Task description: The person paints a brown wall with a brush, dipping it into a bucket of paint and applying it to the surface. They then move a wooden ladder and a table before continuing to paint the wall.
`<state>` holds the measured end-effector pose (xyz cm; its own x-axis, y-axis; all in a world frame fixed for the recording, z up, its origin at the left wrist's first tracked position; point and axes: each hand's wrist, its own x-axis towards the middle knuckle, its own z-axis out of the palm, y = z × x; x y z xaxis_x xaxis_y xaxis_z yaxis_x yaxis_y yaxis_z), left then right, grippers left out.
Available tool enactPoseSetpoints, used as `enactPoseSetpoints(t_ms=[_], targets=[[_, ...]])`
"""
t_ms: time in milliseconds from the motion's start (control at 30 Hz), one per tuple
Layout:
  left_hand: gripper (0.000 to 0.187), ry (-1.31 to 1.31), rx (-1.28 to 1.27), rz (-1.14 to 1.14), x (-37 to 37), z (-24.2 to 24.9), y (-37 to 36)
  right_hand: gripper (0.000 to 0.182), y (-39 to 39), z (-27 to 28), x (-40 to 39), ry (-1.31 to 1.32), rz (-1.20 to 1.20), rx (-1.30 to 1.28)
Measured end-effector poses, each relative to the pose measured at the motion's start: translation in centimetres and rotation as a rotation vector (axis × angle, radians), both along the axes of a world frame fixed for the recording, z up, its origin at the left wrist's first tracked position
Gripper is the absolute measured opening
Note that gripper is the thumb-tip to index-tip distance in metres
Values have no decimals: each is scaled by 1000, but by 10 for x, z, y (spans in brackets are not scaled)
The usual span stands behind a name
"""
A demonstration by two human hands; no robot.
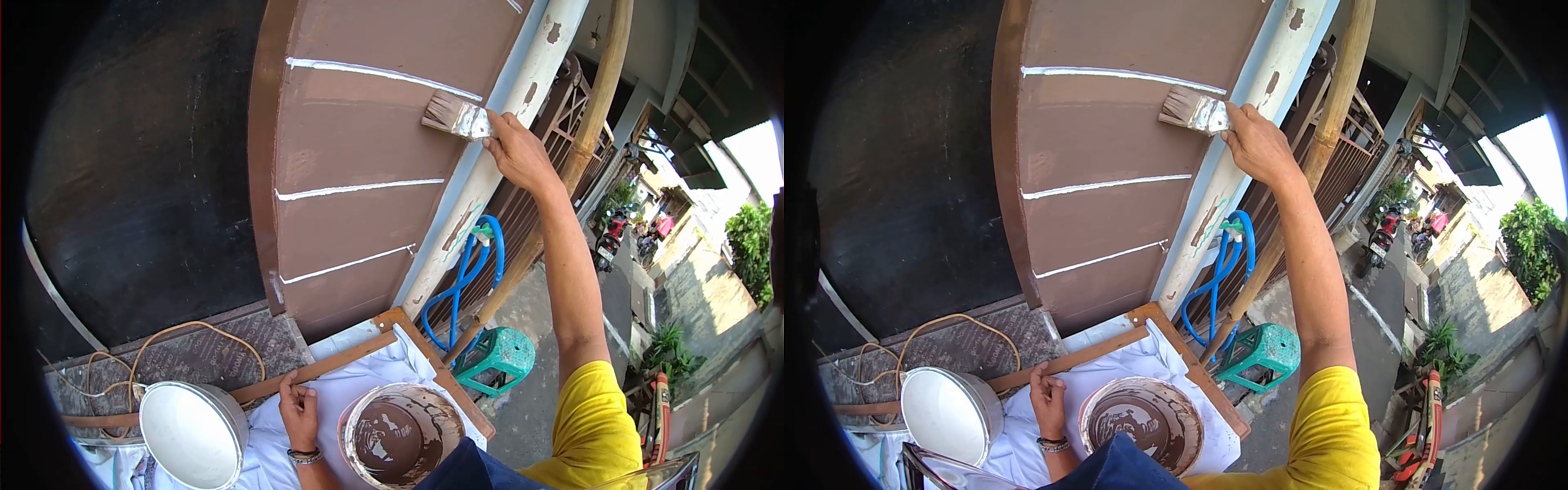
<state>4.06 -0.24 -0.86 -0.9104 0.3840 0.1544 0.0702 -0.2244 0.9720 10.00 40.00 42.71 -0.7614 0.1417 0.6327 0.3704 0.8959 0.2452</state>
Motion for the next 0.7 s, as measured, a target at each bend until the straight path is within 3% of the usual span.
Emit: enactPoseSetpoints(t_ms=[233, 433, 533, 700], targets=[[45, 125, -198, 37, -8, 0, 6, 49, -24, -20, 31, 156, -3, -17], [37, 191, -131, 32, -8, -12, 3, 54, -54, -85, 51, 161, 303, -322], [34, 138, -99, -21, -14, -24, 1, 53, -71, -102, 47, 122, 483, -297], [40, -154, -62, -90, 25, 9, -36, 53, -105, -145, 98, 139, 640, -784]])
